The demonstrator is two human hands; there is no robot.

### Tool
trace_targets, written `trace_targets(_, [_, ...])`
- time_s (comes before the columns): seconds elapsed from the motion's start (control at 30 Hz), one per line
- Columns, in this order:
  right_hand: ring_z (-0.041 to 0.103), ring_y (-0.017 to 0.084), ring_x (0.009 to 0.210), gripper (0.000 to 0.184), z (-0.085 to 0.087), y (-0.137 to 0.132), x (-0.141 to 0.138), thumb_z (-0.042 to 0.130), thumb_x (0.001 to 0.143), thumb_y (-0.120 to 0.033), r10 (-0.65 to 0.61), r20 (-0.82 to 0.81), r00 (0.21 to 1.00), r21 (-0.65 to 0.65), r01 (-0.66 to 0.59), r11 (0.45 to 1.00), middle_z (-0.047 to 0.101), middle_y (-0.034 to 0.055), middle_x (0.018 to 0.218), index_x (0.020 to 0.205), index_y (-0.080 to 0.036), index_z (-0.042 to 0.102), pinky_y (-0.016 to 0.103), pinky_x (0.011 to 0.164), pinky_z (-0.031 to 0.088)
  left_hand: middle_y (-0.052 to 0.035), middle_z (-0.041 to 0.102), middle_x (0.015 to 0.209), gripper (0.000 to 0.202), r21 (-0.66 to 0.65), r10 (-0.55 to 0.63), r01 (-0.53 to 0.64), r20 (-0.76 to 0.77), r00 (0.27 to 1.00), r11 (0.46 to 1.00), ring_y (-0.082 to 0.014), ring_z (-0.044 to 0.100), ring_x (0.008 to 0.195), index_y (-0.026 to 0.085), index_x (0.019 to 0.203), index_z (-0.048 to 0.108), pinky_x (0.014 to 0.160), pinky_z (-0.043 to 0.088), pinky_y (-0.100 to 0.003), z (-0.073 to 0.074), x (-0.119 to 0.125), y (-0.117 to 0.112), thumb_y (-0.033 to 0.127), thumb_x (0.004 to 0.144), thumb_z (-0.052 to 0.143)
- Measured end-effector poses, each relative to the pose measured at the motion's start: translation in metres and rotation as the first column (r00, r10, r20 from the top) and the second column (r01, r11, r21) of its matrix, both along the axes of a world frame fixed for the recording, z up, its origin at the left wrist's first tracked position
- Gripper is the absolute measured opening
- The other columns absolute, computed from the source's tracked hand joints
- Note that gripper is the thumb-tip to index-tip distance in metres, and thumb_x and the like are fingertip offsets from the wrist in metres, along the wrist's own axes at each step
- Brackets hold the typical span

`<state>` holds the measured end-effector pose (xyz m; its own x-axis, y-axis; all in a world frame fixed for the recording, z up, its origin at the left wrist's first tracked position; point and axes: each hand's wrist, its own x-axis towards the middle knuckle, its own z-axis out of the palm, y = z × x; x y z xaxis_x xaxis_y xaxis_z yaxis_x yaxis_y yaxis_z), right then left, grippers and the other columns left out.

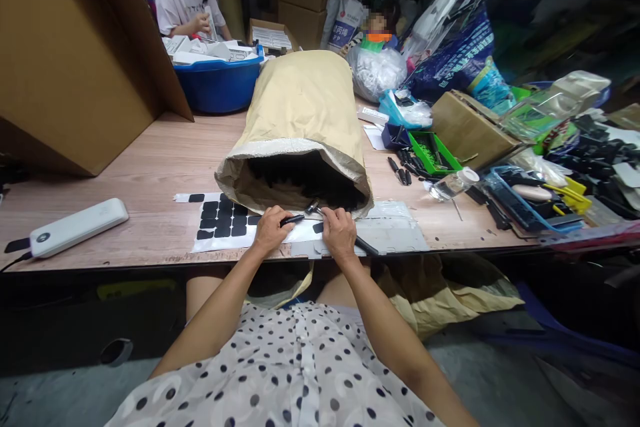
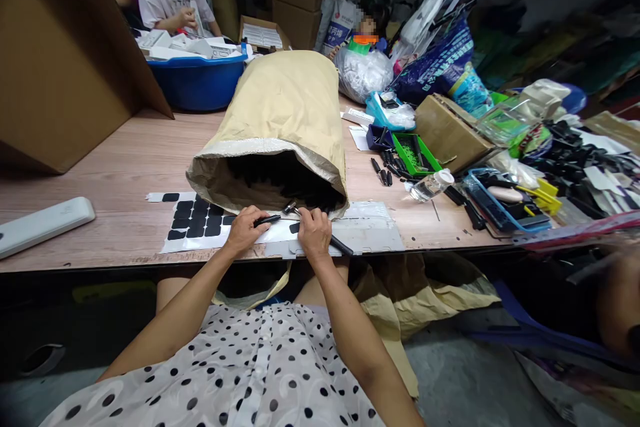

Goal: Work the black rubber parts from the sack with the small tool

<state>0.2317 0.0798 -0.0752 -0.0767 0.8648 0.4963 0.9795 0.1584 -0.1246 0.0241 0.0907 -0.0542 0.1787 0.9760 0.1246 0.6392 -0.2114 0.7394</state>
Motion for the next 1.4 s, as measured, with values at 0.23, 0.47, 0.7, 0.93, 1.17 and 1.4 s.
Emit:
trace_targets(0.23, [0.042, 0.021, 0.082, 0.027, 0.002, 0.000, -0.002, 0.049, 0.095, -0.021, 0.003, -0.032, 0.999, -0.005, -0.003, 1.000, 0.055, 0.0063, 0.088, 0.111, -0.024, 0.071, 0.031, 0.071, 0.030, -0.0029, 0.066, 0.092, 0.023, 0.019, -0.047, 0.048, -0.051, 0.998, 0.999, -0.0214, 0.058, 0.093, 0.024, 0.096, 0.072, 0.092, 0.048, -0.036, 0.009, -0.001, -0.003, 0.030, 0.092, 0.050])
trace_targets(0.47, [0.043, 0.022, 0.084, 0.028, 0.002, 0.000, -0.003, 0.048, 0.095, -0.021, 0.006, -0.070, 0.998, -0.033, -0.008, 0.999, 0.054, 0.0073, 0.090, 0.112, -0.025, 0.069, 0.033, 0.072, 0.031, -0.0033, 0.072, 0.099, 0.028, -0.106, -0.370, 0.375, 0.064, 0.927, 0.921, -0.0199, 0.066, 0.092, 0.026, 0.106, 0.069, 0.086, 0.052, -0.031, 0.035, -0.013, -0.074, 0.034, 0.095, 0.045])
trace_targets(0.7, [0.043, 0.022, 0.083, 0.027, 0.001, 0.001, -0.004, 0.048, 0.094, -0.021, 0.002, -0.064, 0.998, -0.017, -0.003, 1.000, 0.055, 0.0073, 0.089, 0.111, -0.024, 0.069, 0.033, 0.071, 0.031, -0.0063, 0.076, 0.092, 0.022, -0.414, -0.236, 0.102, -0.287, 0.928, 0.904, -0.0279, 0.072, 0.087, 0.027, 0.091, 0.072, 0.074, 0.053, -0.037, -0.007, -0.029, -0.112, 0.022, 0.085, 0.051])
trace_targets(0.93, [0.043, 0.022, 0.082, 0.026, 0.002, 0.001, -0.004, 0.050, 0.094, -0.020, 0.008, -0.063, 0.998, -0.003, -0.008, 1.000, 0.055, 0.0066, 0.088, 0.110, -0.024, 0.069, 0.032, 0.071, 0.031, -0.0077, 0.071, 0.067, 0.017, -0.513, -0.223, -0.041, -0.443, 0.868, 0.858, -0.0326, 0.073, 0.076, 0.022, 0.062, 0.066, 0.067, 0.052, -0.040, -0.019, -0.035, -0.106, 0.014, 0.074, 0.058])
trace_targets(1.17, [0.045, 0.022, 0.083, 0.028, 0.003, -0.002, -0.005, 0.049, 0.093, -0.018, 0.027, -0.068, 0.997, -0.001, -0.027, 1.000, 0.056, 0.0068, 0.087, 0.110, -0.024, 0.071, 0.033, 0.072, 0.032, 0.0017, 0.070, 0.069, 0.024, -0.483, -0.428, 0.408, 0.073, 0.901, 0.775, -0.0162, 0.064, 0.060, 0.024, 0.084, 0.073, 0.059, 0.049, -0.025, 0.043, -0.015, -0.056, 0.036, 0.087, 0.052])
trace_targets(1.4, [0.046, 0.022, 0.084, 0.029, 0.004, -0.004, -0.005, 0.050, 0.092, -0.019, 0.073, -0.053, 0.996, -0.002, -0.073, 0.997, 0.057, 0.0067, 0.087, 0.110, -0.024, 0.071, 0.032, 0.072, 0.034, -0.0047, 0.073, 0.100, 0.025, -0.039, -0.082, 0.076, -0.224, 0.971, 0.996, -0.0211, 0.068, 0.093, 0.026, 0.106, 0.074, 0.082, 0.052, -0.028, 0.053, 0.038, 0.047, 0.030, 0.088, 0.057])
